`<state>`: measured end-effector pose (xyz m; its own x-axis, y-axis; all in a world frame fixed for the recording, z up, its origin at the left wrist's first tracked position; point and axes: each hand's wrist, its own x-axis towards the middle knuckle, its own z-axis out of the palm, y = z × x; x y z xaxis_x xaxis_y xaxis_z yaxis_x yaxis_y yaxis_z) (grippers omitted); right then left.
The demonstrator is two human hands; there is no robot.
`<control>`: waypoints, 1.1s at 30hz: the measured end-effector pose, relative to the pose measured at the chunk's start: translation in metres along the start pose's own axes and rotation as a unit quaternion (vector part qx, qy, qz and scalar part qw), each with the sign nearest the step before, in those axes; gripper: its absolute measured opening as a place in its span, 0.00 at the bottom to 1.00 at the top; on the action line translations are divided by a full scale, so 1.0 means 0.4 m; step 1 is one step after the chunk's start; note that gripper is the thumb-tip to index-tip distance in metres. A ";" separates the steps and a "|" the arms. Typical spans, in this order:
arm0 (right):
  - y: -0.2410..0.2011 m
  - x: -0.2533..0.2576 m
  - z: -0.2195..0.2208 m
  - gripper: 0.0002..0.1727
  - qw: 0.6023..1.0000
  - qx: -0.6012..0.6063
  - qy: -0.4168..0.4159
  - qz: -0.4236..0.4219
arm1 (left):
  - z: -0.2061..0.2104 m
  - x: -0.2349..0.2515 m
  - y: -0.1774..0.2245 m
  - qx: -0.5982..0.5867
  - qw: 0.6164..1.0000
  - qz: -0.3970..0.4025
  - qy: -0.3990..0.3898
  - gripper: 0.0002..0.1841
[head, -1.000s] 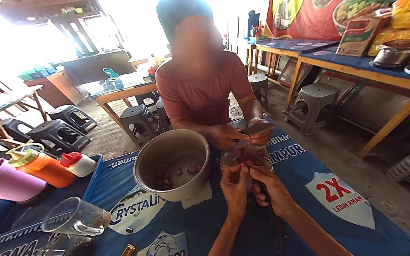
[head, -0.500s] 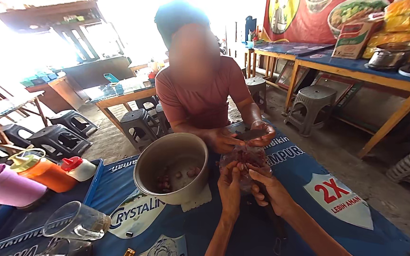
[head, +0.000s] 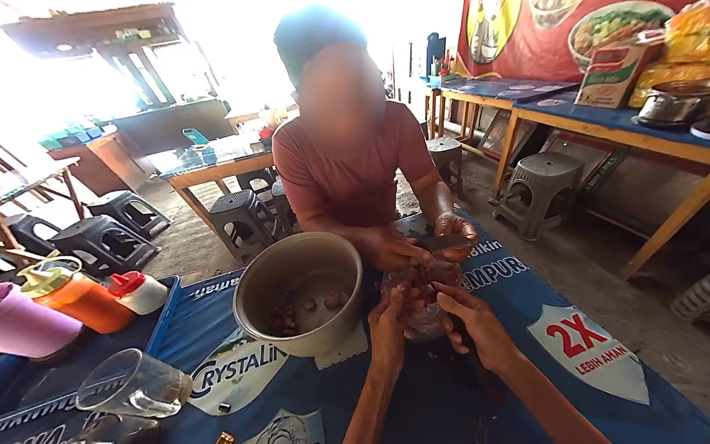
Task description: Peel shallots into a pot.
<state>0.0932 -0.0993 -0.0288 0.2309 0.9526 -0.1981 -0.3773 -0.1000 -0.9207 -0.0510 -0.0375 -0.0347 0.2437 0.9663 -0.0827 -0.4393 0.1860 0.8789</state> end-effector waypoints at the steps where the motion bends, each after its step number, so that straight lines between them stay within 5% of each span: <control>1: -0.001 -0.002 0.002 0.18 1.000 -0.010 -0.011 0.000 | -0.001 0.000 0.003 -0.011 1.000 -0.013 0.000 0.18; 14: 0.017 -0.004 0.002 0.26 0.992 -0.061 -0.094 -0.058 | -0.005 0.003 -0.017 0.042 0.999 0.028 -0.007 0.12; 23: 0.026 -0.001 0.006 0.29 0.987 -0.101 -0.100 -0.079 | 0.010 -0.004 -0.009 -0.022 0.999 -0.020 0.023 0.11; 33: 0.026 -0.003 0.009 0.28 0.986 -0.103 -0.100 -0.086 | 0.011 -0.007 -0.027 0.003 1.000 0.017 0.007 0.09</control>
<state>0.0857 -0.1006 -0.0370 0.0855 0.9962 0.0177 -0.1530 0.0306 -0.9878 -0.0429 -0.0430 -0.0420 0.2165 0.9745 -0.0589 -0.4418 0.1516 0.8842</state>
